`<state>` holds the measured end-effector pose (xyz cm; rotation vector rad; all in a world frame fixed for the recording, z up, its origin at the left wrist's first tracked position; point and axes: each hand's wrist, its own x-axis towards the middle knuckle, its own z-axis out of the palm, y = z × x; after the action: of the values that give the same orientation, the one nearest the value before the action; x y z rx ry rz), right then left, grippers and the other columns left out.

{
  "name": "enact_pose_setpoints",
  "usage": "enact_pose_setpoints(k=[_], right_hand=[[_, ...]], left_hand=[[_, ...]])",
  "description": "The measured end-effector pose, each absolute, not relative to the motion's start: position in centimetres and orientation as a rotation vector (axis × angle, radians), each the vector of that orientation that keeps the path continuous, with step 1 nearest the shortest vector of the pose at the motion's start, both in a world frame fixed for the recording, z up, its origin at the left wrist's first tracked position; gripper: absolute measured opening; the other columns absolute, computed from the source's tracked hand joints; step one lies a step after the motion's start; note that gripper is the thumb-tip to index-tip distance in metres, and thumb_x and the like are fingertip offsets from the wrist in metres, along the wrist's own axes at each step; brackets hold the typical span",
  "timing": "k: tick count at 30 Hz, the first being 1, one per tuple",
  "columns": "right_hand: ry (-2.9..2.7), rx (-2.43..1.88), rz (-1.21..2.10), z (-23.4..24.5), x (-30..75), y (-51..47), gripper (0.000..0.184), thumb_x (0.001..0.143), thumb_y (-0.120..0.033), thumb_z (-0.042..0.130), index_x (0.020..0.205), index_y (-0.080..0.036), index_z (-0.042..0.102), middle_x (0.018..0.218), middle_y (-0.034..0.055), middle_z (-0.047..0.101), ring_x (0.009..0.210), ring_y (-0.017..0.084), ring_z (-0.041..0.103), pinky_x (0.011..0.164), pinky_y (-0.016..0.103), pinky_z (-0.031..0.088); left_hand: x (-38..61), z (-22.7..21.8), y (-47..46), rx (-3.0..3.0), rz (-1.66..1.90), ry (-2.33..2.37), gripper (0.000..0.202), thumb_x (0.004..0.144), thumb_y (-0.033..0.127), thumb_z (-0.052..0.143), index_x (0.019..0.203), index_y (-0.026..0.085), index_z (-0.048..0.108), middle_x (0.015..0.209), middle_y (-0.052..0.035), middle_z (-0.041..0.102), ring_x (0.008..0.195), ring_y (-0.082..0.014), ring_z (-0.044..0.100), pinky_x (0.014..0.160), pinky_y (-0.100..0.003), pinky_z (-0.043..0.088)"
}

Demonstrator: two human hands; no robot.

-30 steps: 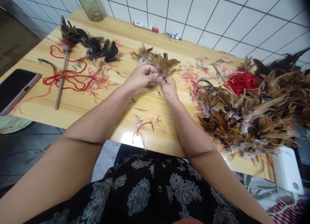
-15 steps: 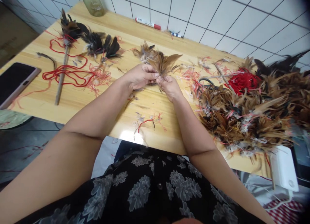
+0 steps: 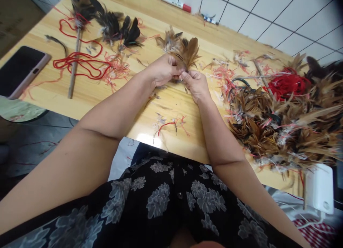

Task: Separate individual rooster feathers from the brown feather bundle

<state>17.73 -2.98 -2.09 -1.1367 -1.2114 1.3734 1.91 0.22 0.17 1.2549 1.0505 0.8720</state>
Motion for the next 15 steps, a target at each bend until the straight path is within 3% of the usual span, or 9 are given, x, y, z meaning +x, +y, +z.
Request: enact_pose_setpoints(k=[3, 6, 11, 15], right_hand=[[-1.197, -1.145, 1.363, -3.0, 17.9, -2.3, 0.059, 0.095, -0.056, 0.105, 0.077, -0.022, 0.060, 0.076, -0.0033, 0.057, 0.084, 0.014, 0.067, 0.074, 0.025, 0.051], [-1.131, -1.167, 1.366, -3.9, 18.2, -1.3, 0.059, 0.099, -0.063, 0.100, 0.081, -0.024, 0.059, 0.074, -0.0053, 0.049, 0.071, 0.010, 0.052, 0.064, 0.023, 0.041], [-1.043, -1.173, 1.359, -4.7, 18.4, -0.3, 0.063, 0.096, -0.072, 0.099, 0.086, -0.026, 0.059, 0.072, -0.0064, 0.046, 0.063, 0.009, 0.044, 0.054, 0.024, 0.032], [-1.033, -1.171, 1.293, -5.9, 18.2, 0.4, 0.071, 0.095, -0.091, 0.088, 0.087, -0.025, 0.062, 0.071, -0.0048, 0.051, 0.063, 0.009, 0.049, 0.054, 0.023, 0.037]], left_hand=[[0.9, 0.6, 0.8, 1.318, 0.924, 1.048, 0.046, 0.107, -0.007, 0.082, 0.075, 0.018, 0.061, 0.072, 0.0051, 0.059, 0.071, -0.0091, 0.055, 0.078, -0.028, 0.046], [-1.1, 1.2, 1.7, 1.489, 0.956, 1.167, 0.036, 0.097, -0.017, 0.079, 0.085, 0.016, 0.074, 0.073, 0.0061, 0.065, 0.072, -0.0083, 0.053, 0.077, -0.027, 0.042], [-2.9, 1.6, 1.8, 1.860, 0.600, 1.205, 0.024, 0.083, -0.002, 0.092, 0.086, 0.021, 0.083, 0.081, 0.0001, 0.078, 0.080, -0.0174, 0.065, 0.084, -0.033, 0.048], [-1.7, 0.8, 1.4, 1.975, 0.550, 1.224, 0.025, 0.065, 0.005, 0.092, 0.076, 0.024, 0.080, 0.068, 0.0032, 0.066, 0.087, -0.0254, 0.074, 0.096, -0.036, 0.054]])
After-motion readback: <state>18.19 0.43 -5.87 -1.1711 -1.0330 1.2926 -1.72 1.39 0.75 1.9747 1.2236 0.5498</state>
